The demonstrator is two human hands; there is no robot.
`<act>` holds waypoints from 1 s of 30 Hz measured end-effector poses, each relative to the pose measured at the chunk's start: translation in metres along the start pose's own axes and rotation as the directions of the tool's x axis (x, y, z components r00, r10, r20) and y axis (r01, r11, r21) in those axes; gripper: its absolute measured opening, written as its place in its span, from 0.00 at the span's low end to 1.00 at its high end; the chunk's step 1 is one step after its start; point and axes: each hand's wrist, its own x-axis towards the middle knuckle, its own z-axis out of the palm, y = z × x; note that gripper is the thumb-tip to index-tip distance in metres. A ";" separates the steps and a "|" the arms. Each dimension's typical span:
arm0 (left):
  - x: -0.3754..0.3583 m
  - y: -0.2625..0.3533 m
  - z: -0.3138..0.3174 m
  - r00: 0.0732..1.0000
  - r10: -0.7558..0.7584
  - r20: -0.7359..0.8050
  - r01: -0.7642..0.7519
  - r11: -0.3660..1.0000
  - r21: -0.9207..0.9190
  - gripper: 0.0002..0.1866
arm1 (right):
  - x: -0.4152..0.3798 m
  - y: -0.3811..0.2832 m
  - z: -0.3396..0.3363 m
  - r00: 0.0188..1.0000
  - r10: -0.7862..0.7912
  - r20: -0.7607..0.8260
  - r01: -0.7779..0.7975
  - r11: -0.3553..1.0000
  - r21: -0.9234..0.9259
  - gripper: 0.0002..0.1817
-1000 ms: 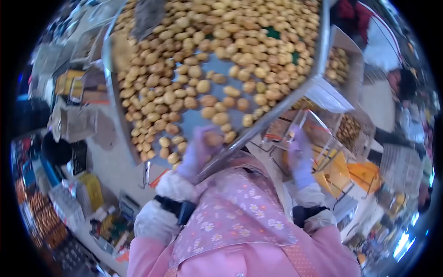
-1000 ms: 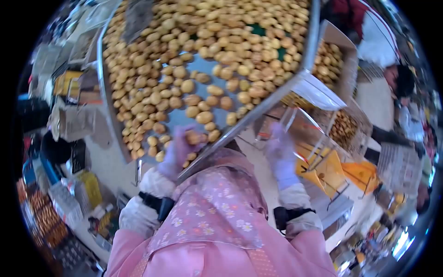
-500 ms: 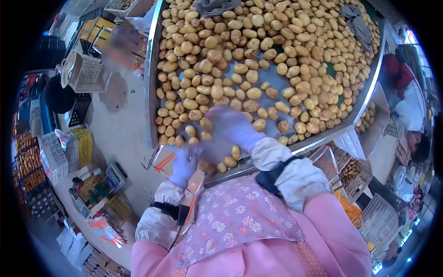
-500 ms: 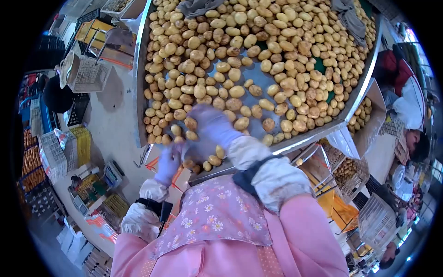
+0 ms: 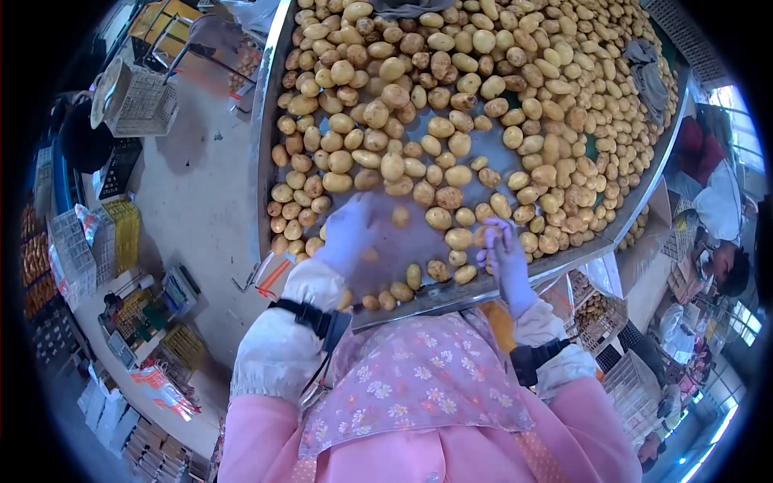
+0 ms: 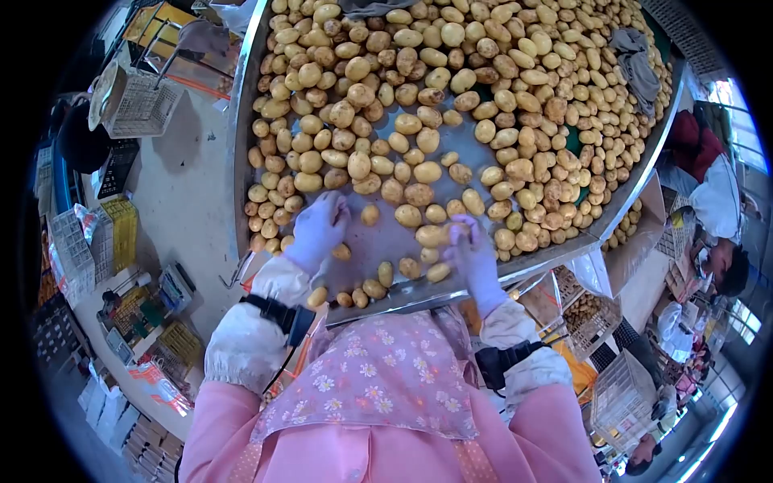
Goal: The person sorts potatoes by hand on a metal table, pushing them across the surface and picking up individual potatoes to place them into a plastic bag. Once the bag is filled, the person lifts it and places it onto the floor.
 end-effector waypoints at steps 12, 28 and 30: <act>0.013 -0.050 -0.056 0.982 -0.158 -0.103 0.182 0.940 0.287 0.25 | -0.031 0.024 0.026 0.927 -0.358 -0.111 0.362 0.932 0.019 0.24; -0.062 -0.082 0.011 0.975 -0.200 -0.096 0.137 0.884 -0.447 0.20 | -0.237 0.057 -0.248 0.155 -0.447 -0.881 0.443 0.828 -0.343 0.21; -0.061 -0.068 0.017 0.972 -0.229 -0.058 0.149 0.787 -0.598 0.19 | -0.241 0.039 -0.238 0.138 -0.466 -0.874 0.593 0.746 -0.304 0.20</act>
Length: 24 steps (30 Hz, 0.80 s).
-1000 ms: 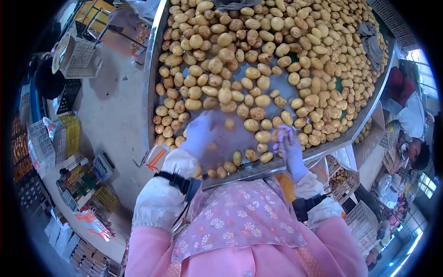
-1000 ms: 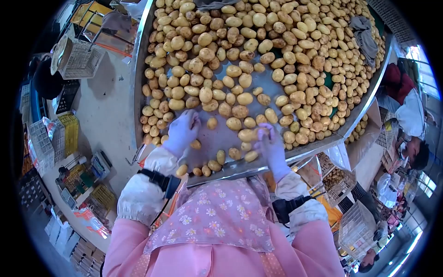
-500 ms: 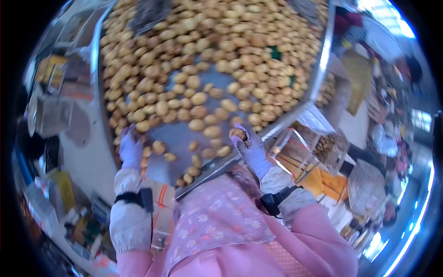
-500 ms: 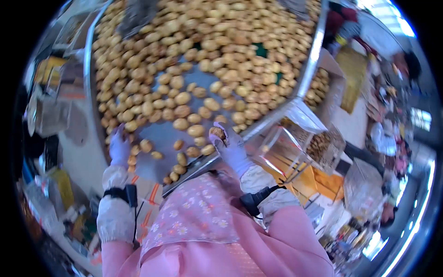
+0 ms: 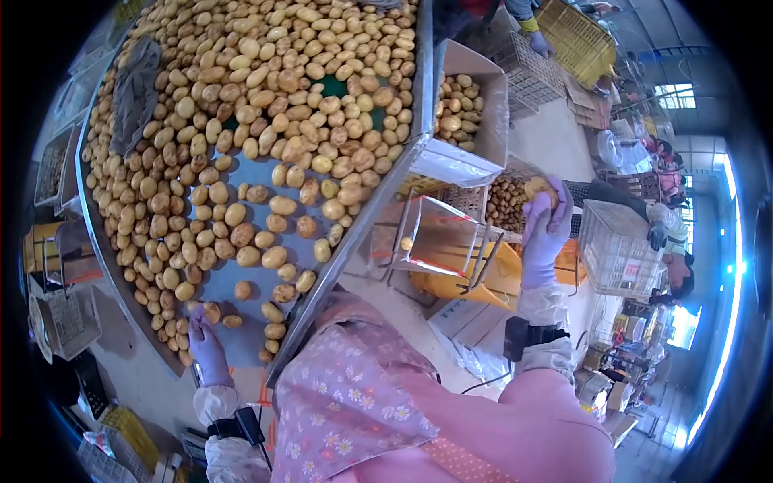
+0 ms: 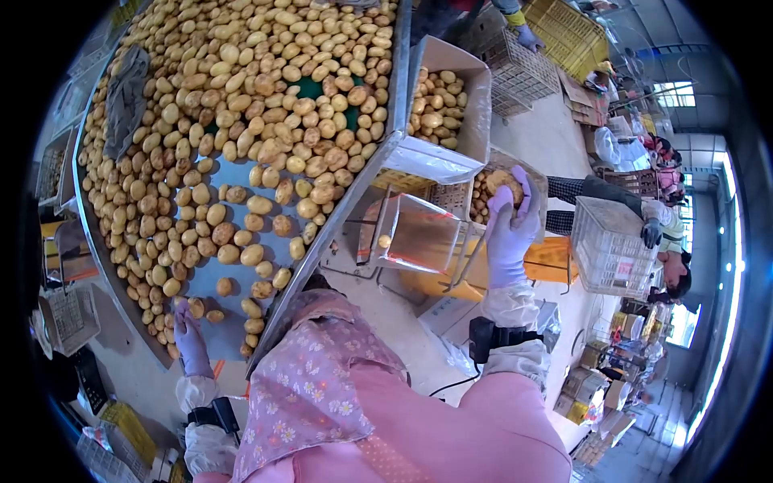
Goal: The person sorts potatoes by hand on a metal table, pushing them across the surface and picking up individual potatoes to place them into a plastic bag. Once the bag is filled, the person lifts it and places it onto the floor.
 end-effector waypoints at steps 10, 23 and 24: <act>-0.028 0.059 0.041 0.996 -0.041 0.074 0.049 0.993 -0.108 0.18 | -0.044 -0.006 0.055 0.579 0.535 0.615 -0.727 -0.003 0.687 0.25; -0.043 0.075 0.029 0.989 -0.040 0.141 0.052 0.995 -0.084 0.17 | -0.097 -0.004 0.117 0.343 0.428 0.836 -0.864 -0.204 0.459 0.32; -0.042 0.073 0.030 0.985 -0.021 0.173 0.039 0.994 -0.099 0.17 | -0.098 -0.006 0.116 0.332 0.424 0.842 -0.870 -0.207 0.448 0.33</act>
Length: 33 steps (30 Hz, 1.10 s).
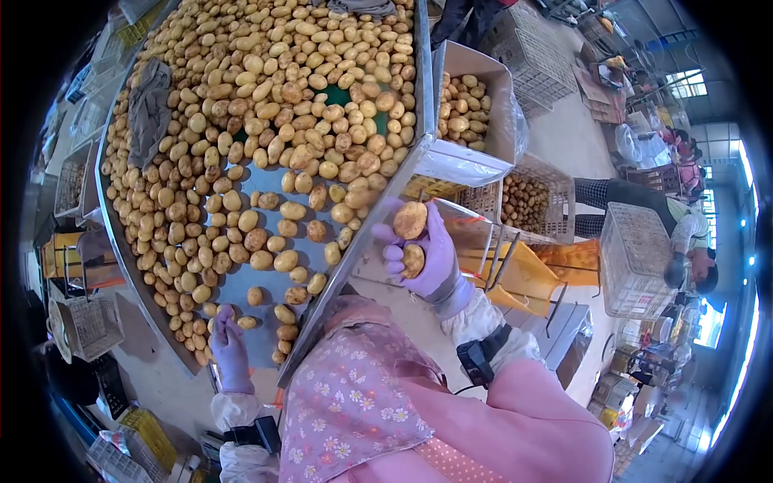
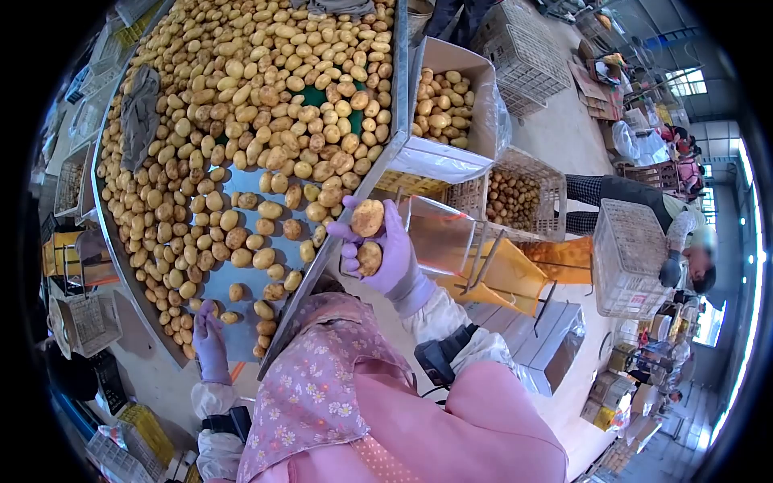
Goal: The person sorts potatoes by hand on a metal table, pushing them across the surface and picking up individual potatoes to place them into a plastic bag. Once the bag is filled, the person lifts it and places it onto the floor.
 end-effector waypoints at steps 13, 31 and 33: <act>-0.017 0.002 0.036 0.984 0.141 0.107 -0.162 0.963 0.215 0.19 | -0.013 0.013 -0.037 0.963 -0.081 -0.256 0.024 0.975 -0.222 0.26; -0.023 0.016 0.047 0.980 0.103 0.169 -0.154 0.934 0.322 0.22 | -0.025 0.015 -0.016 0.966 -0.017 -0.256 -0.062 0.953 -0.296 0.32; -0.023 0.016 0.047 0.987 0.102 0.126 -0.135 0.948 0.288 0.21 | -0.022 0.016 -0.014 0.973 0.061 -0.221 -0.092 0.987 -0.131 0.32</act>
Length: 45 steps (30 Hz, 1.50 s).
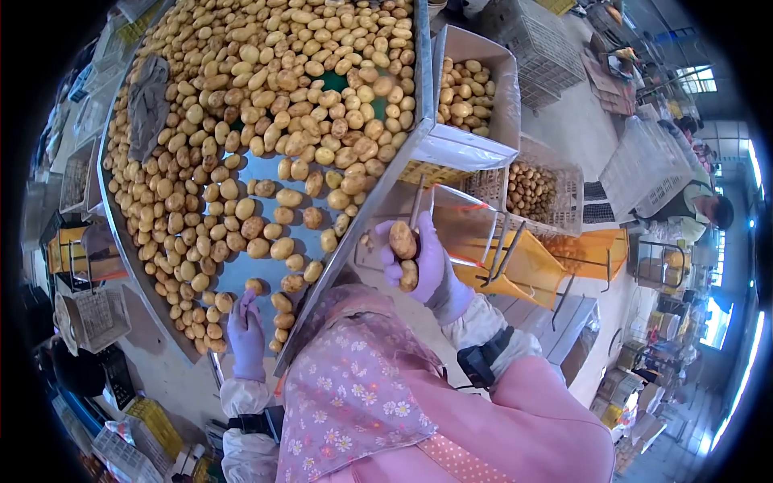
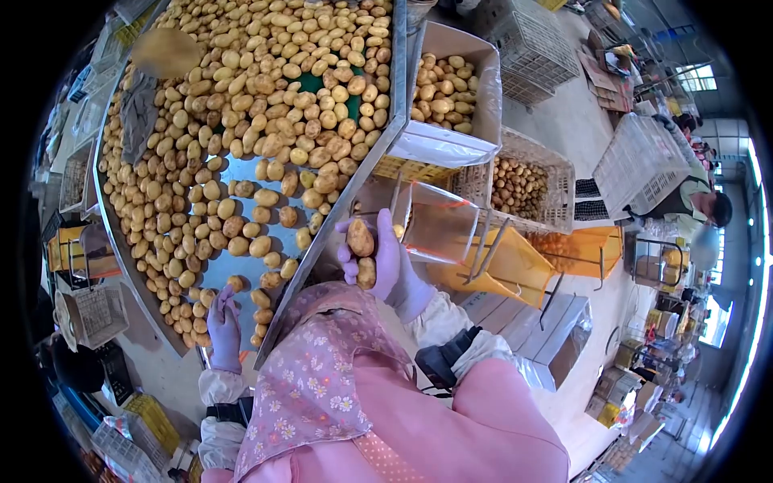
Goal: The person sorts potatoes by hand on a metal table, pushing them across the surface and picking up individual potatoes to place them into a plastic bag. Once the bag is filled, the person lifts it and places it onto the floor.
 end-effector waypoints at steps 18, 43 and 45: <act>0.013 0.154 0.030 0.797 0.380 0.470 -0.445 0.895 0.030 0.40 | 0.004 0.060 0.074 0.994 -0.100 0.039 0.078 0.427 -0.901 0.31; -0.007 0.119 0.018 0.745 0.663 0.073 -0.666 0.745 0.029 0.32 | 0.013 0.067 0.113 0.801 -0.047 0.597 0.598 -0.005 -0.802 0.27; -0.007 0.119 0.023 0.741 0.671 0.025 -0.669 0.741 -0.047 0.30 | 0.022 0.069 0.105 0.740 -0.116 0.663 0.665 -0.022 -0.746 0.27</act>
